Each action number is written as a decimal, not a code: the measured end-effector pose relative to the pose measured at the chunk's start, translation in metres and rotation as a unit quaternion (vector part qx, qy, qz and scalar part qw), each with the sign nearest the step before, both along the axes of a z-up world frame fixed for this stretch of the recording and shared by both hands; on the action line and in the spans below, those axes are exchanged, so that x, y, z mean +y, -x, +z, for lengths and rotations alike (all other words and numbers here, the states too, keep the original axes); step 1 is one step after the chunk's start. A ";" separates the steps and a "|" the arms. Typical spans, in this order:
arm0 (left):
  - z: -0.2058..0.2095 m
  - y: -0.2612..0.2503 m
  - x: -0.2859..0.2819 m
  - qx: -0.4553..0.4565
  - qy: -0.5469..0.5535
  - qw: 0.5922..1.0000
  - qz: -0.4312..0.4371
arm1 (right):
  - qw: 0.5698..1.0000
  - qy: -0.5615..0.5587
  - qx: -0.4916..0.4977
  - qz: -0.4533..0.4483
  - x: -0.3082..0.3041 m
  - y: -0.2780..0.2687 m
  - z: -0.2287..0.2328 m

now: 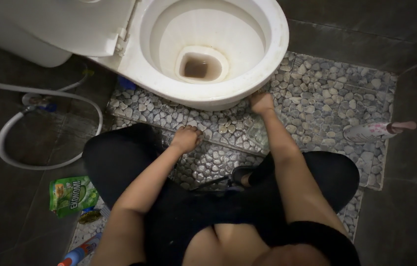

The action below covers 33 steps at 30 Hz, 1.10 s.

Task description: The person sits on the bathroom floor and scrubs the base and exterior of the toilet with a toothbrush. They then close the lid and scrub the top of the toilet seat and lid with the same toothbrush.

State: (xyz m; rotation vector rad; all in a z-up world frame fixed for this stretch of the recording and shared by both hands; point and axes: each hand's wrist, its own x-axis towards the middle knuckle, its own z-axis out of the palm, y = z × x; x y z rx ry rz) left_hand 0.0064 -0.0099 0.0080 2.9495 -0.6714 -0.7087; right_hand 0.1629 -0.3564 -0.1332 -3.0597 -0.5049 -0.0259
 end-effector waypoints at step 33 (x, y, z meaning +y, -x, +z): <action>0.016 -0.002 -0.003 0.029 0.012 0.999 0.012 | 0.999 0.007 0.018 -0.031 0.000 0.000 -0.006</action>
